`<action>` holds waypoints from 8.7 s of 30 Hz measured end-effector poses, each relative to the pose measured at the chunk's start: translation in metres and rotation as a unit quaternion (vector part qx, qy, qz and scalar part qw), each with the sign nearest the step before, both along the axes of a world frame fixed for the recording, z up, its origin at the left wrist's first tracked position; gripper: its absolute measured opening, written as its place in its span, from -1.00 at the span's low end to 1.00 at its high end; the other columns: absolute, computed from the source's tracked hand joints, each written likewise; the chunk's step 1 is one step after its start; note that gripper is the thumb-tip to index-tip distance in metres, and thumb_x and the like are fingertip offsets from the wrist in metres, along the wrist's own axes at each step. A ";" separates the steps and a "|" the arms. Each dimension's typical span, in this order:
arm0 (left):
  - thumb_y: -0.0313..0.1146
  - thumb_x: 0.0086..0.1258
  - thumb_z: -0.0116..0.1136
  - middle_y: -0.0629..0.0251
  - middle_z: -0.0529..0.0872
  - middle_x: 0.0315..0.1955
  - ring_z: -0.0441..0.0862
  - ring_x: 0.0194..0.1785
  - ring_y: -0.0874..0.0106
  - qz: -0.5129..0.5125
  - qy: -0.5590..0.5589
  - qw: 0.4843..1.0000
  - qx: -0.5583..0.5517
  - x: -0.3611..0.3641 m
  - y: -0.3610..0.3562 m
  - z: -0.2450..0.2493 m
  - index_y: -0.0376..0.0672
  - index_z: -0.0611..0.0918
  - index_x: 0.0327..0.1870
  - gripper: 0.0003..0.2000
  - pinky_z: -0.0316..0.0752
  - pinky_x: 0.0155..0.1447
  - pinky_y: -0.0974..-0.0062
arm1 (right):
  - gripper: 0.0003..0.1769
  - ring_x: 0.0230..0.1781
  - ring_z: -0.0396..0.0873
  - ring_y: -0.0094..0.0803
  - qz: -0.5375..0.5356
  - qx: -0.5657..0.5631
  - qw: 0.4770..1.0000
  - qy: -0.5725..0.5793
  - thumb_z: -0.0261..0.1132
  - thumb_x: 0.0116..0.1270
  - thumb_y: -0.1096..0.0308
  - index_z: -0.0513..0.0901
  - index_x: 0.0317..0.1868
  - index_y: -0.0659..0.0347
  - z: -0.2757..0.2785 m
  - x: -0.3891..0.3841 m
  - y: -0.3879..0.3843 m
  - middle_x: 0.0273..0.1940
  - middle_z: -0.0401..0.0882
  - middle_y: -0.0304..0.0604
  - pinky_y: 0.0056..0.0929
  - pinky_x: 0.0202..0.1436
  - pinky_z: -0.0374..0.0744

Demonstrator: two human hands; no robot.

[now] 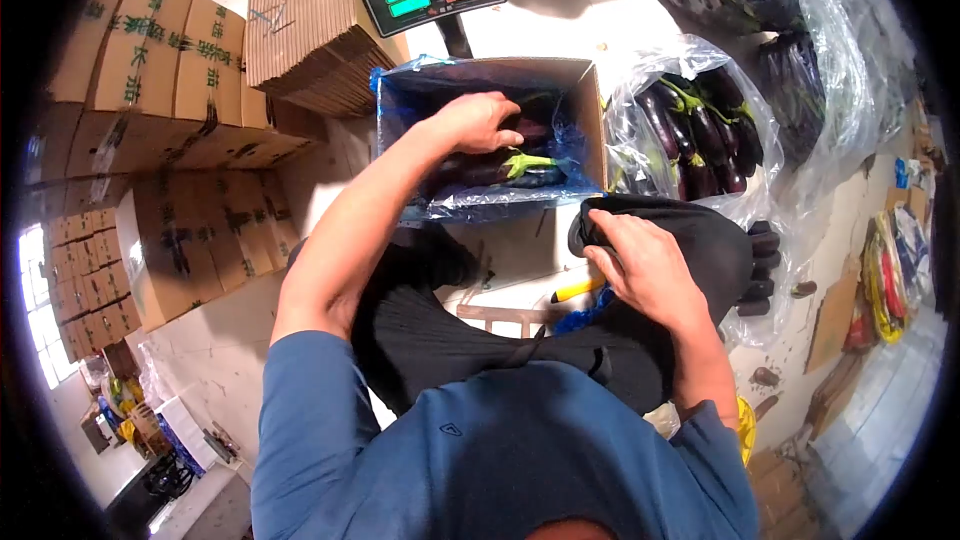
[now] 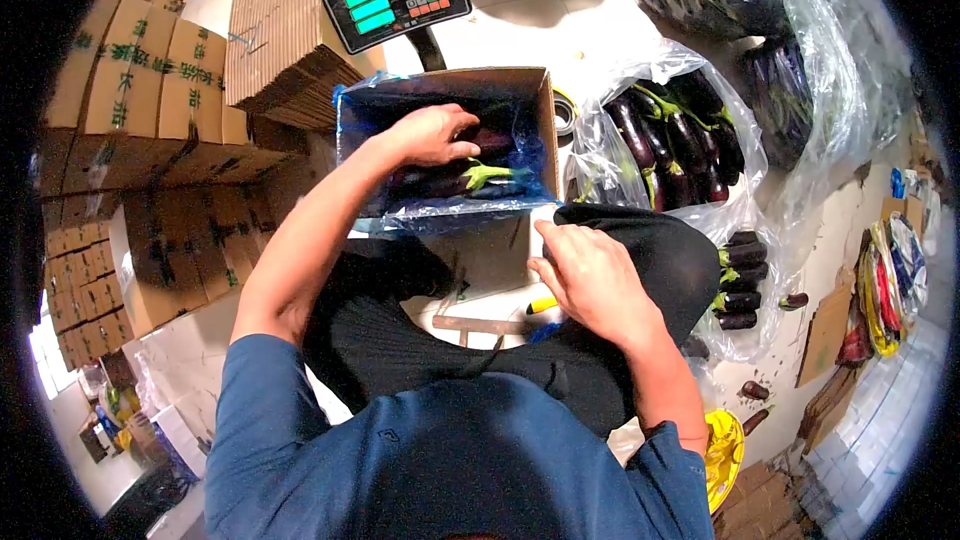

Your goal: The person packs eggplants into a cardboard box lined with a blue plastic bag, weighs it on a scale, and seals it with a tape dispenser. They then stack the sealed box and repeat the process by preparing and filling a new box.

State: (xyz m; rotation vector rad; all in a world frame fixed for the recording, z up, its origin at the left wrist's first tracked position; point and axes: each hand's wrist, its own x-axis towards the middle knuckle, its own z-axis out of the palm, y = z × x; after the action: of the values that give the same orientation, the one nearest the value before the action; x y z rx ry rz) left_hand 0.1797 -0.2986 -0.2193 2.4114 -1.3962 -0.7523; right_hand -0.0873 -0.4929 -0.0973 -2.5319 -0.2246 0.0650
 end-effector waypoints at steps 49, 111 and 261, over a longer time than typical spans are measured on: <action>-0.27 0.31 0.24 0.04 0.76 -0.32 0.73 -0.18 0.00 0.145 -0.142 0.954 -0.222 0.010 -0.046 0.026 -0.17 0.74 -0.26 -0.83 0.64 -0.05 0.08 | -0.83 -0.20 0.68 0.19 -0.090 -0.268 0.959 0.020 0.19 0.25 0.43 0.65 -0.21 0.29 -0.032 0.154 -0.033 -0.20 0.66 0.20 0.07 -0.08 0.64; -0.17 0.15 0.57 0.07 0.73 -0.04 0.70 -0.02 0.33 0.146 0.337 0.926 0.082 -0.057 0.198 0.017 -0.22 0.60 0.20 -0.39 0.69 -0.22 0.37 | -0.83 -0.17 0.65 0.09 0.161 -0.211 0.952 0.152 0.39 0.22 0.36 0.66 -0.28 0.29 -0.042 0.088 -0.012 -0.26 0.62 0.04 -0.02 -0.06 0.63; -0.36 0.37 0.22 -0.02 0.77 -0.23 0.74 -0.10 0.03 0.299 -0.084 0.924 -0.221 -0.026 0.045 0.045 -0.20 0.72 -0.14 -0.84 0.62 0.03 0.15 | -0.51 0.04 0.69 0.06 0.107 -0.201 0.951 0.208 0.43 0.28 0.01 0.67 -0.07 0.32 -0.033 0.167 0.030 -0.04 0.71 0.18 -0.06 0.14 0.65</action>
State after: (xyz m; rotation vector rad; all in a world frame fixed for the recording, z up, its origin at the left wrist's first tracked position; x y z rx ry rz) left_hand 0.1542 -0.2533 -0.1745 2.3546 -0.6860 -0.0653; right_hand 0.0798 -0.4633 -0.1299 -2.8013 -0.3415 0.7964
